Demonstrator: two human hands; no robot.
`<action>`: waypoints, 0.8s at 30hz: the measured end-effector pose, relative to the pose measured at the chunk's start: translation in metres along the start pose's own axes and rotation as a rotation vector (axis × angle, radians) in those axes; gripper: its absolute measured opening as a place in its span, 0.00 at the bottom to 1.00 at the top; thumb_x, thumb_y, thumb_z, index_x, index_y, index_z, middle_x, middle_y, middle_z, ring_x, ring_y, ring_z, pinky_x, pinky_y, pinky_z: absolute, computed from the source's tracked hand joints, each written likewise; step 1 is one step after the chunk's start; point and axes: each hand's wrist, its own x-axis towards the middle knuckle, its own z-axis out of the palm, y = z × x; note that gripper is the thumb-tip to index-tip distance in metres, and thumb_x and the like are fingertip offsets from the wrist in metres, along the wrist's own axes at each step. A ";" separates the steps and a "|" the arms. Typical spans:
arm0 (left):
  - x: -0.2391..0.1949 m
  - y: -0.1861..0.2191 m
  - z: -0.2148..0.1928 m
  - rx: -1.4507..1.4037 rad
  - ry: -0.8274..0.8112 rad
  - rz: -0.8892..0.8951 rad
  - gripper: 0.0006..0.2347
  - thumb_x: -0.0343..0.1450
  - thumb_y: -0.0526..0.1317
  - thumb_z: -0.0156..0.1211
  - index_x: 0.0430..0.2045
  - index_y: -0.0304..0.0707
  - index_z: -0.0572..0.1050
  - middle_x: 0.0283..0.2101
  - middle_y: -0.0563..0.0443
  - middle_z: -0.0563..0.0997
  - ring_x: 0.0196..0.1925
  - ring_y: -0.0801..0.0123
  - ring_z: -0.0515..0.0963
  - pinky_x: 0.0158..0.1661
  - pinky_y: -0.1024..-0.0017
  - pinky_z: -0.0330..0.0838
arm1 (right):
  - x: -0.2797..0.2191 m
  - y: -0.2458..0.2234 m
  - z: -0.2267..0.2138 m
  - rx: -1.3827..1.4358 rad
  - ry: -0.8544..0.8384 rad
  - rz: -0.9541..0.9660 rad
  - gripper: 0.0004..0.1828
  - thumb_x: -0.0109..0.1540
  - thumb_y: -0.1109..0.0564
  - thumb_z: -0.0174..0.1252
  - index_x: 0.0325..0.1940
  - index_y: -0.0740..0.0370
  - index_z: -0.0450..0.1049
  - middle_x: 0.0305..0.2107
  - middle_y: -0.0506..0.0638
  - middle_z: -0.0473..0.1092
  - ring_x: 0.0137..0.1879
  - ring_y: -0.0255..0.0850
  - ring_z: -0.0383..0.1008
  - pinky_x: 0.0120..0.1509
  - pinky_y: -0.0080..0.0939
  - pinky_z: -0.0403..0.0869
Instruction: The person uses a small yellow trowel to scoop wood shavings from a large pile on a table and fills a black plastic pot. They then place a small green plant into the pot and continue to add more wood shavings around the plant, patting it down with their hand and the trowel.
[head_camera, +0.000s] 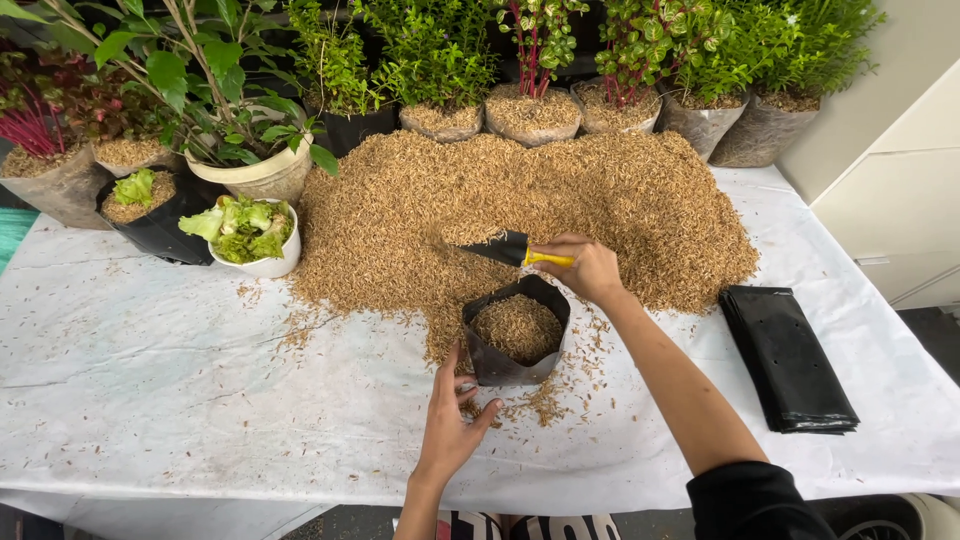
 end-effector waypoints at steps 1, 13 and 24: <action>0.000 -0.001 0.000 -0.002 -0.001 0.001 0.41 0.68 0.46 0.67 0.73 0.44 0.45 0.61 0.42 0.67 0.55 0.63 0.78 0.57 0.65 0.78 | -0.003 0.001 -0.009 -0.002 0.000 0.001 0.17 0.61 0.33 0.58 0.54 0.24 0.77 0.49 0.36 0.78 0.39 0.24 0.79 0.20 0.26 0.65; -0.001 0.010 -0.003 -0.033 -0.024 -0.081 0.42 0.67 0.47 0.67 0.73 0.45 0.44 0.62 0.43 0.67 0.57 0.64 0.77 0.59 0.66 0.75 | -0.070 -0.008 -0.126 0.028 0.186 -0.284 0.14 0.61 0.39 0.63 0.51 0.34 0.81 0.43 0.35 0.78 0.36 0.26 0.77 0.22 0.29 0.69; 0.009 0.053 -0.004 0.177 0.177 0.197 0.47 0.64 0.65 0.59 0.72 0.37 0.45 0.74 0.37 0.52 0.76 0.48 0.48 0.67 0.41 0.54 | -0.119 -0.015 -0.167 -0.083 0.318 -0.342 0.10 0.61 0.41 0.66 0.46 0.34 0.84 0.41 0.32 0.77 0.40 0.31 0.74 0.34 0.34 0.69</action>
